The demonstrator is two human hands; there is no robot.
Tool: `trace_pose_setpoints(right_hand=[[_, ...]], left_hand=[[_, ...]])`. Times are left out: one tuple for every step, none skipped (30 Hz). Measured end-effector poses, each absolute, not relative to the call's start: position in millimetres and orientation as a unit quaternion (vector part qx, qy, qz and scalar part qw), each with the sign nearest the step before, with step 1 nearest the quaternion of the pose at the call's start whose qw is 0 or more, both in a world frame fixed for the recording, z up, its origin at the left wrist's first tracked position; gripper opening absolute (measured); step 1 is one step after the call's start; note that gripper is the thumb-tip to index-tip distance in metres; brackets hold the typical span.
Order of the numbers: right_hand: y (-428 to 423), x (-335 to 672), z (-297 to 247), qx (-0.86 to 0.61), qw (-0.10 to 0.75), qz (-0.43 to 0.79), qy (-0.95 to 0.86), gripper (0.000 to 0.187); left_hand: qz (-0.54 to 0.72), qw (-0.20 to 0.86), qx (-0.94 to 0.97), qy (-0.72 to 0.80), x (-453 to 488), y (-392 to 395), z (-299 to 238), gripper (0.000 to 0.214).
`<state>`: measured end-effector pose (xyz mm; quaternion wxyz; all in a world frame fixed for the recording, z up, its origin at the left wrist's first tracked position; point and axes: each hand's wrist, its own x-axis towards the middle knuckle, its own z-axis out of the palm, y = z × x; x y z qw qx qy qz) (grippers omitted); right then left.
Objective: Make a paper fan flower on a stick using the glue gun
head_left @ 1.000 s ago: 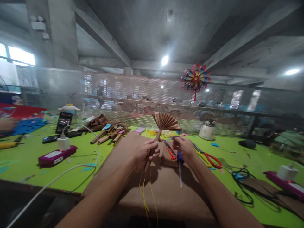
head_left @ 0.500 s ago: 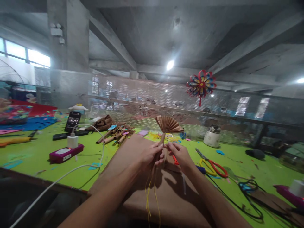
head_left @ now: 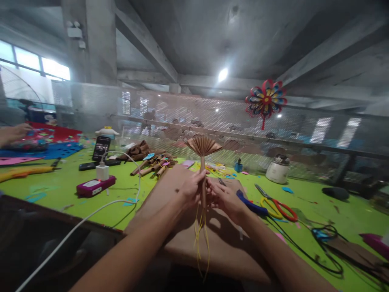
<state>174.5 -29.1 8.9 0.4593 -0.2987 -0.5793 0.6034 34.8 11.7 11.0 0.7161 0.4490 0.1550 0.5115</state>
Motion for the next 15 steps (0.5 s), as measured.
trace_pose_setpoints(right_hand=[[-31.3, 172.5, 8.5, -0.297, 0.451, 0.612, -0.578, 0.043], [-33.5, 170.5, 8.0, -0.295, 0.443, 0.617, -0.579, 0.045], [-35.5, 168.5, 7.3, -0.293, 0.435, 0.622, -0.582, 0.046], [-37.6, 166.6, 6.3, -0.294, 0.424, 0.625, -0.585, 0.046], [-39.5, 164.6, 4.9, -0.296, 0.415, 0.629, -0.587, 0.045], [-41.2, 162.7, 3.2, -0.300, 0.407, 0.634, -0.585, 0.043], [-42.7, 160.9, 1.0, -0.304, 0.400, 0.639, -0.582, 0.041], [-43.8, 159.2, -1.4, -0.309, 0.394, 0.645, -0.578, 0.039], [-44.7, 157.6, -4.2, -0.315, 0.386, 0.649, -0.575, 0.038], [-45.2, 156.2, -7.0, -0.319, 0.374, 0.654, -0.575, 0.036], [-45.6, 154.9, -9.9, -0.319, 0.358, 0.660, -0.579, 0.035], [-46.0, 153.8, -12.6, -0.316, 0.338, 0.666, -0.584, 0.035], [-46.6, 152.7, -15.0, -0.311, 0.322, 0.673, -0.589, 0.035], [-47.4, 151.6, -17.0, -0.306, 0.308, 0.680, -0.590, 0.036], [-48.7, 150.6, -18.5, -0.302, 0.300, 0.685, -0.592, 0.038]], left_hand=[[0.525, 0.715, 0.439, 0.144, 34.0, 12.6, 11.5, 0.016], [0.536, 0.713, 0.432, 0.133, 33.8, 13.1, 12.3, 0.014], [0.542, 0.714, 0.425, 0.126, 33.9, 13.0, 13.3, 0.012], [0.546, 0.715, 0.419, 0.125, 34.2, 12.5, 14.6, 0.011], [0.548, 0.716, 0.412, 0.130, 34.7, 11.6, 16.1, 0.010], [0.551, 0.716, 0.406, 0.138, 35.2, 10.4, 17.6, 0.010], [0.553, 0.715, 0.402, 0.146, 35.7, 9.2, 19.1, 0.010], [0.556, 0.712, 0.400, 0.154, 36.0, 8.1, 20.4, 0.012], [0.561, 0.706, 0.402, 0.159, 36.2, 7.4, 21.4, 0.013], [0.568, 0.698, 0.405, 0.161, 36.3, 6.9, 22.0, 0.015], [0.574, 0.691, 0.408, 0.163, 36.2, 6.9, 22.3, 0.016], [0.579, 0.686, 0.410, 0.165, 36.1, 7.1, 22.5, 0.015], [0.581, 0.683, 0.410, 0.168, 35.8, 7.6, 22.5, 0.014], [0.582, 0.683, 0.408, 0.171, 35.3, 8.1, 22.6, 0.012], [0.582, 0.683, 0.406, 0.174, 34.8, 8.6, 22.8, 0.011]])
